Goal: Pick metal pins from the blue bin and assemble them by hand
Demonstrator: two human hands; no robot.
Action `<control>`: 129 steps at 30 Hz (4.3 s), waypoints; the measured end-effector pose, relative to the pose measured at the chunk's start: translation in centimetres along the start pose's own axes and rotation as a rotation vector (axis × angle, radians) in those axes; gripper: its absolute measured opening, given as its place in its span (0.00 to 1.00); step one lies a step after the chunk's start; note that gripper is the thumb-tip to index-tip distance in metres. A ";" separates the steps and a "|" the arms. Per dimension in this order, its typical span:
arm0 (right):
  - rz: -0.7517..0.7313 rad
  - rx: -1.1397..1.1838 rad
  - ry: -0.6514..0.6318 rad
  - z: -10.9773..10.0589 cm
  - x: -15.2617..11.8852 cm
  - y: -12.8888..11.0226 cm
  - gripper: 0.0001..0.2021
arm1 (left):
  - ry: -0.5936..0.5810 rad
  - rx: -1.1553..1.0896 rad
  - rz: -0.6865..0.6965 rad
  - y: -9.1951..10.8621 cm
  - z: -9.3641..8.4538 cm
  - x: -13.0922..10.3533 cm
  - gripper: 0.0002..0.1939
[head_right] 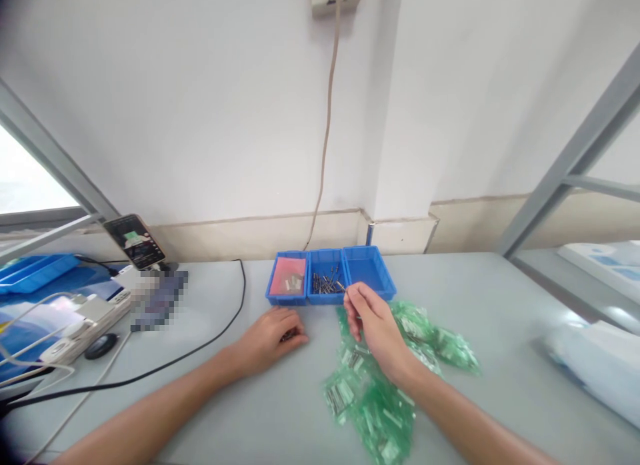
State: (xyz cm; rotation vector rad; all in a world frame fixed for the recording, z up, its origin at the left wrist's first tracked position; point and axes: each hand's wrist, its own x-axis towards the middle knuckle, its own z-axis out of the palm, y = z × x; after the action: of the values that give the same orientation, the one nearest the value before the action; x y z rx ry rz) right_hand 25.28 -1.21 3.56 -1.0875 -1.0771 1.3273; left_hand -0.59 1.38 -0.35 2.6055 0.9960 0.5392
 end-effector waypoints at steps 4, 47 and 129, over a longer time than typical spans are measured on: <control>0.035 0.079 0.020 -0.1 0.0 0.2 0.25 | -0.002 -0.021 -0.002 0.1 -0.1 0.0 0.09; -0.321 -0.310 0.242 0.0 -0.7 1.4 0.17 | 0.019 -0.107 0.008 0.1 -0.5 -0.4 0.07; 0.296 0.550 -0.443 -1.6 1.7 0.9 0.09 | 0.012 -0.093 0.003 0.4 -0.8 0.2 0.06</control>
State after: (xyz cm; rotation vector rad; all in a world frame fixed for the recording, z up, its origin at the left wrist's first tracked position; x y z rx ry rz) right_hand 26.62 0.48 2.39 -0.5609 -0.7916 2.0193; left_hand -0.61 1.38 0.55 2.5253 0.9479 0.5886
